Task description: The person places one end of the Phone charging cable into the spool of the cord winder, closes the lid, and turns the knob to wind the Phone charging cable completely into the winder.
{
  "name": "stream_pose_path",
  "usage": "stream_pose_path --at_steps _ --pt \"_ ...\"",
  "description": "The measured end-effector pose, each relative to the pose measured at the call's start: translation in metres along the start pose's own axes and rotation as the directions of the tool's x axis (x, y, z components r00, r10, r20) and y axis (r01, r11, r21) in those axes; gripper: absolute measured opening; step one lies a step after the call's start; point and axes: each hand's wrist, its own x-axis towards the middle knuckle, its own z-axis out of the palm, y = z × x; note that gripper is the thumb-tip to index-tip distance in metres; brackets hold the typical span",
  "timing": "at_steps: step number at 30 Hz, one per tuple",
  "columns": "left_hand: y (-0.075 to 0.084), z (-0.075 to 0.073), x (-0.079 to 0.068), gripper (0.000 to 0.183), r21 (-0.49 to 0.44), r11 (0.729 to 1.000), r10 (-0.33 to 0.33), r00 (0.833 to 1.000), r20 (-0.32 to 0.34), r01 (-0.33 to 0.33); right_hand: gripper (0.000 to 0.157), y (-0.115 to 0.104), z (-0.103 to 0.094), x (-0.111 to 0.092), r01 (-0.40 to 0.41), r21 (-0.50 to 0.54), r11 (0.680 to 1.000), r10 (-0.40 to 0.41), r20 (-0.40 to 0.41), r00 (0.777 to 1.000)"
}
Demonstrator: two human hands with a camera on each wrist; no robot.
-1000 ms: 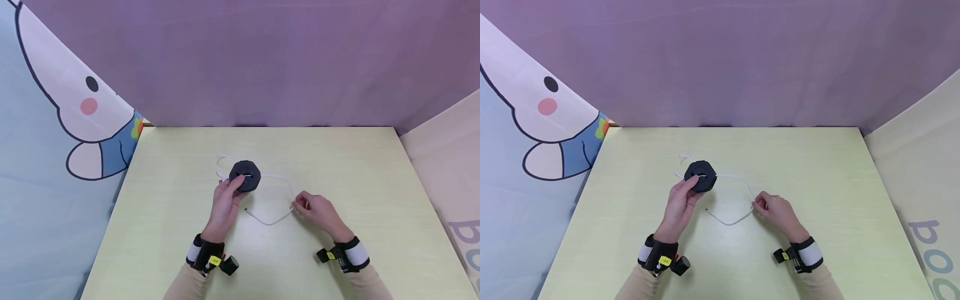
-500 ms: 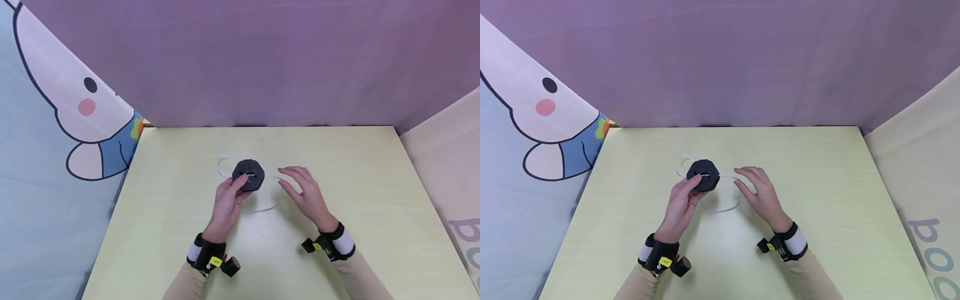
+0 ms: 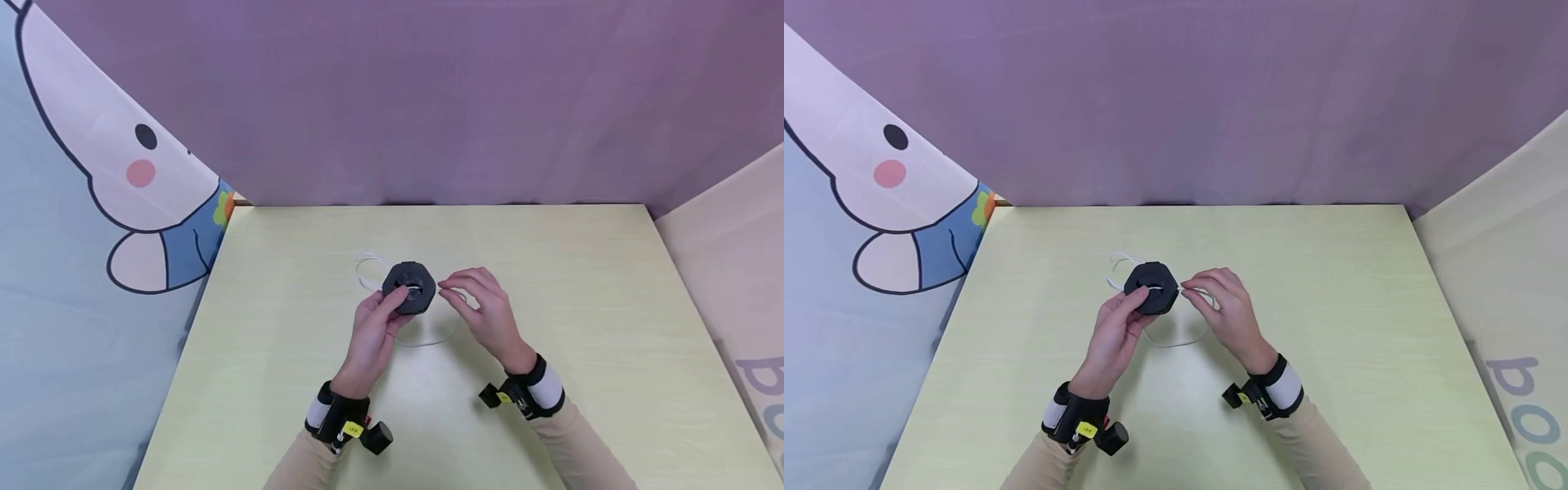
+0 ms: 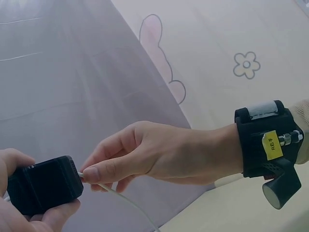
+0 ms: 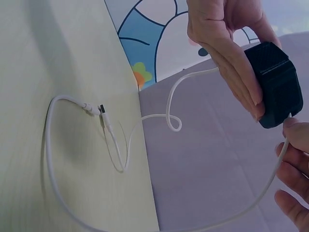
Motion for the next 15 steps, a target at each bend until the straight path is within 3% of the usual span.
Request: stream_pose_path --at_steps 15 --pt "-0.0005 -0.0026 -0.0013 0.052 0.007 1.000 0.005 1.000 -0.001 -0.005 0.015 0.0021 -0.0081 -0.0031 -0.023 -0.049 0.999 0.023 -0.001 1.000"
